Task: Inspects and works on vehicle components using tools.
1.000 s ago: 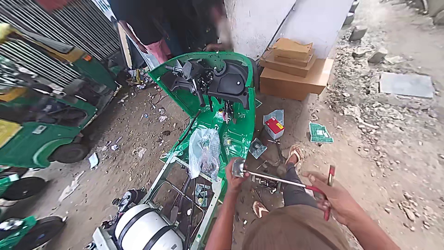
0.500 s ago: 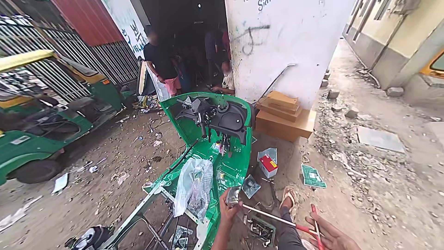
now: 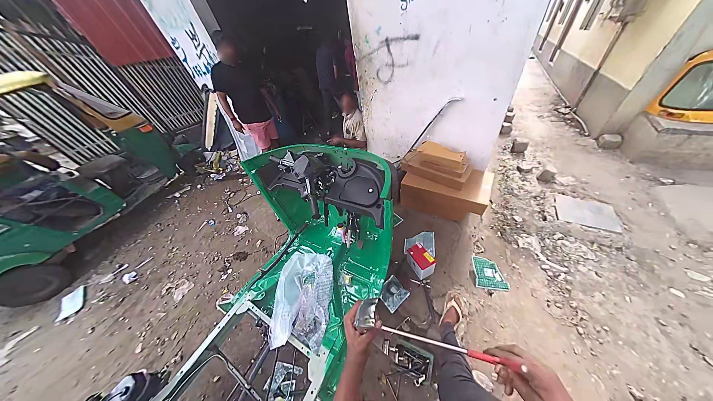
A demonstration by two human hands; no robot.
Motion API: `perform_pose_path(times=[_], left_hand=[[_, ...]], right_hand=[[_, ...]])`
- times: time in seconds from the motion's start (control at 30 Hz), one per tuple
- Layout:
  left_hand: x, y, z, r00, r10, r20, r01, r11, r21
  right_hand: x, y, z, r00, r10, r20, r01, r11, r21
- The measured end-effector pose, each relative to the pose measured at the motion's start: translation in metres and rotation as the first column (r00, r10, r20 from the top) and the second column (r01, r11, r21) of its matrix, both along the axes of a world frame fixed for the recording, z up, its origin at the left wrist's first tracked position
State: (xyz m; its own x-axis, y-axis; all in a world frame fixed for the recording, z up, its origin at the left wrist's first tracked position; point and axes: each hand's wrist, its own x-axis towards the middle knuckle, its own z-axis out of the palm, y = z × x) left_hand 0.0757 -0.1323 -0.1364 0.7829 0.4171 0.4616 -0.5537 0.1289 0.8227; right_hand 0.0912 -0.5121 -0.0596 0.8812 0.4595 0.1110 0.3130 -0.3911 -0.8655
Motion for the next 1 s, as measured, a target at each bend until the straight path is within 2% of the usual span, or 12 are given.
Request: perform_pose_path(times=[0.1,0.17,0.33,0.43,0.47,0.53,0.63,0.73,0.83,0.9,0.93,1.0], left_hand=[[-0.001,0.0,0.0,1.0,-0.029,0.008,0.029,1.0,0.001],[-0.004,-0.002,-0.001,0.999,-0.044,0.003,0.044,0.999,0.012],[-0.004,-0.004,-0.006,0.997,-0.075,-0.002,0.075,0.996,0.052],[-0.002,0.002,-0.007,0.997,-0.08,0.01,0.079,0.996,0.048],[-0.001,0.004,-0.006,0.997,-0.081,0.013,0.08,0.996,0.044],[-0.001,0.007,-0.004,0.996,-0.092,0.015,0.091,0.995,0.035],[0.001,0.006,-0.003,0.993,-0.119,0.023,0.119,0.993,0.02],[0.001,0.008,-0.001,0.991,-0.133,0.025,0.132,0.991,0.022],[-0.001,0.008,-0.004,0.988,-0.151,0.015,0.151,0.988,0.016],[-0.001,0.009,-0.005,0.987,-0.158,-0.006,0.159,0.987,0.027],[-0.002,0.008,-0.005,0.988,-0.153,-0.017,0.154,0.987,0.037],[-0.004,0.008,-0.006,0.99,-0.141,-0.022,0.142,0.988,0.053]], right_hand=[[-0.008,0.013,0.0,0.805,-0.013,-0.593,0.268,0.9,0.343],[-0.01,0.016,-0.006,0.645,-0.046,-0.763,0.442,0.836,0.324],[-0.019,0.02,0.001,0.764,-0.178,-0.62,0.467,0.815,0.343],[-0.012,0.003,0.01,0.873,0.134,-0.469,0.134,0.858,0.495],[-0.007,-0.004,0.013,0.886,0.239,-0.397,-0.028,0.883,0.469],[-0.005,-0.01,0.027,0.927,0.264,-0.268,-0.234,0.962,0.139],[-0.014,-0.004,0.042,0.982,0.19,-0.018,-0.179,0.881,-0.437],[-0.014,-0.002,0.043,0.971,0.187,0.152,-0.071,0.825,-0.561],[-0.01,-0.004,0.034,0.986,0.161,0.05,-0.135,0.931,-0.339],[-0.01,0.002,0.012,0.95,0.064,-0.304,-0.037,0.995,0.092],[-0.012,0.007,0.002,0.824,0.065,-0.562,0.121,0.95,0.287],[-0.015,0.014,-0.007,0.492,0.15,-0.858,0.386,0.846,0.369]])
